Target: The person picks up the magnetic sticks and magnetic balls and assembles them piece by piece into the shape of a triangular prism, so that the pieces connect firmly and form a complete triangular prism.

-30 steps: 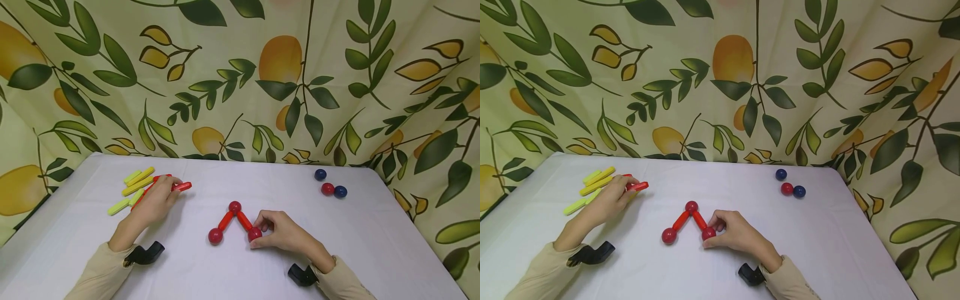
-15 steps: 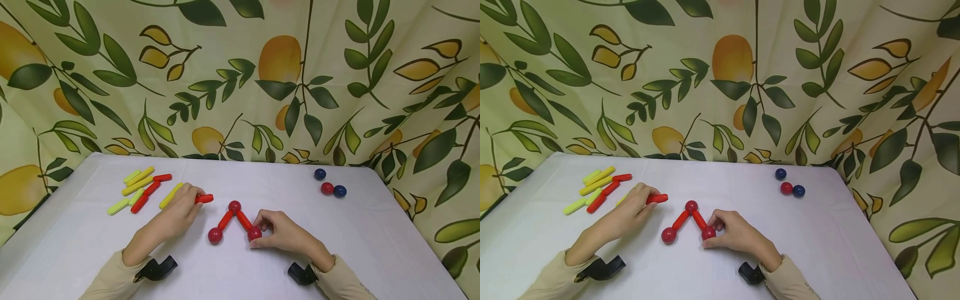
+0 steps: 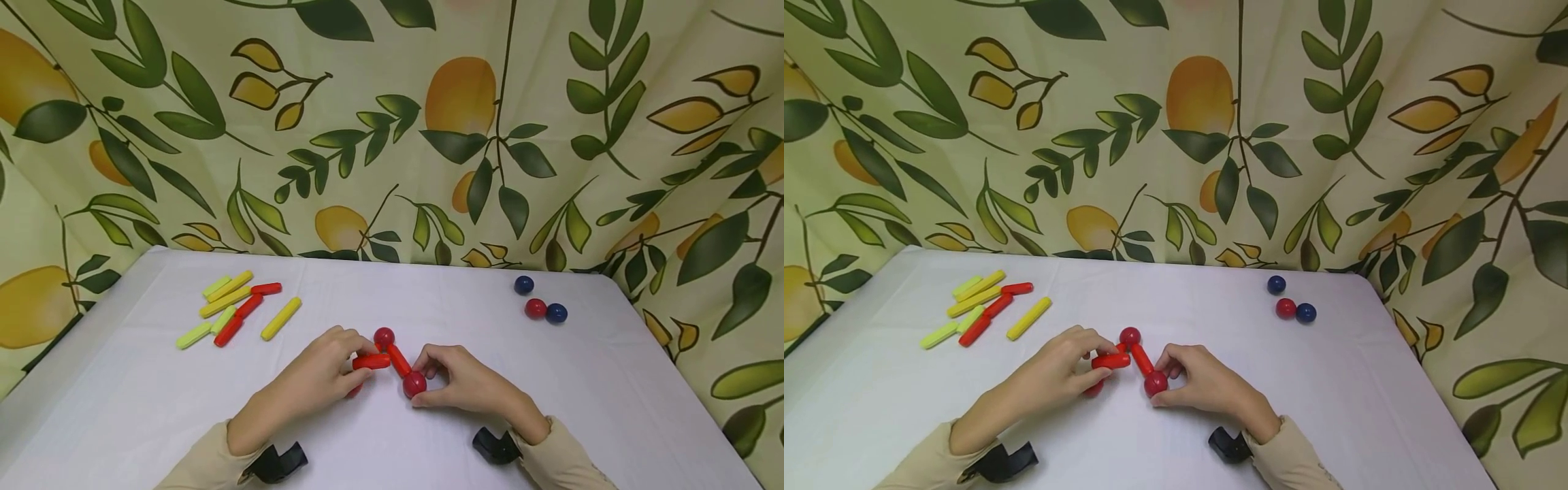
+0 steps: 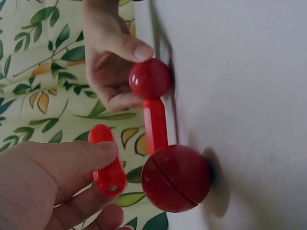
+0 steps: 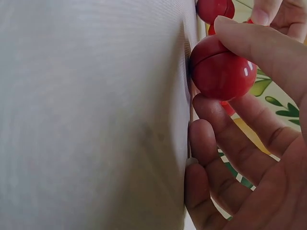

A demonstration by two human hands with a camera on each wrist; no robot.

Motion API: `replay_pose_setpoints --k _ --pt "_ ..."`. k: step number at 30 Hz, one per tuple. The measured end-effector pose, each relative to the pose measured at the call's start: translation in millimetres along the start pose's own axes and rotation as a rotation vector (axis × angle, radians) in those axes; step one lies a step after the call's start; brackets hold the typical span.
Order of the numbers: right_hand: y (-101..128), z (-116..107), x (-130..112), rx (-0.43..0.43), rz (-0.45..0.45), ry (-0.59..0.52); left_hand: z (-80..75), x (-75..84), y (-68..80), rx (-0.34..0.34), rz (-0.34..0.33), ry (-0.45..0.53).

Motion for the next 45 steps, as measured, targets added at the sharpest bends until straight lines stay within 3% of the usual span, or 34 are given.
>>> replay_pose_setpoints --k 8,25,30,34,39,45 --pt "0.0 0.2 -0.3 0.004 0.010 0.002 10.1 -0.3 -0.9 -0.035 -0.018 0.032" --pt "-0.5 1.1 -0.8 0.000 0.017 0.003 28.0 8.8 -4.1 -0.086 0.095 -0.116" --pt "-0.9 1.6 -1.2 -0.002 0.014 0.001 28.4 7.7 -3.3 -0.099 0.076 -0.117" --pt "-0.7 1.9 -1.9 -0.005 0.006 -0.002 23.7 3.3 -1.0 -0.136 0.029 -0.045" --pt "-1.0 2.6 -1.7 -0.009 0.009 -0.001 12.6 -7.9 5.6 -0.209 -0.073 0.004" --pt "-1.1 2.4 0.0 -0.011 0.019 0.002 11.6 -17.0 11.1 -0.324 -0.116 0.027"
Point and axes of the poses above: each hand's wrist, its own y-axis away from the middle knuckle, its own z-axis out of the palm, x = y × z, the point moved 8 cm from there along -y, towards the middle knuckle, and after that the axes turned 15 degrees about z, right-handed, at the moved point
